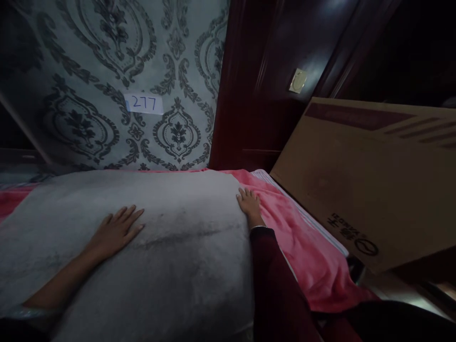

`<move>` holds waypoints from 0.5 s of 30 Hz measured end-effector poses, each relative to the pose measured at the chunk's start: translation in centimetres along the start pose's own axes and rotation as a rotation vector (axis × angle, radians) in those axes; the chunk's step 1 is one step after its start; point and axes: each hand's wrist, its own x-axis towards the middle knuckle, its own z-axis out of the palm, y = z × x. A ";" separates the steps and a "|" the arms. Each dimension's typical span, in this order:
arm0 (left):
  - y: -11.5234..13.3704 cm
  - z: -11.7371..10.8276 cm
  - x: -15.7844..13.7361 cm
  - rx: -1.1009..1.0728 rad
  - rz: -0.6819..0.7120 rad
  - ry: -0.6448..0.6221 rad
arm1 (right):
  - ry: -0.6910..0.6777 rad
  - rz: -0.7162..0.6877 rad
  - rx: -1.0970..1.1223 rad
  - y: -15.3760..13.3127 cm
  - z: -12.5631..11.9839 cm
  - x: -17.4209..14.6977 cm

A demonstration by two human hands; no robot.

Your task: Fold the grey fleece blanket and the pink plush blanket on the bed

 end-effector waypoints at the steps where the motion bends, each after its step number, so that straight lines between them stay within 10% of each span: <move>1: 0.0 0.1 0.0 0.003 -0.007 0.001 | 0.022 0.048 -0.003 -0.7 -0.1 0.3; 3: -0.3 0.4 0.3 -0.003 0.002 0.009 | 0.101 0.068 -0.008 -3.0 -0.1 0.4; 8: -4.8 -0.3 2.4 -0.049 0.127 -0.053 | 0.022 -0.395 -0.020 -8.0 1.2 0.2; 15: -17.0 -1.5 4.8 0.009 -0.283 -0.079 | -0.013 -0.191 -0.065 -3.7 3.1 5.9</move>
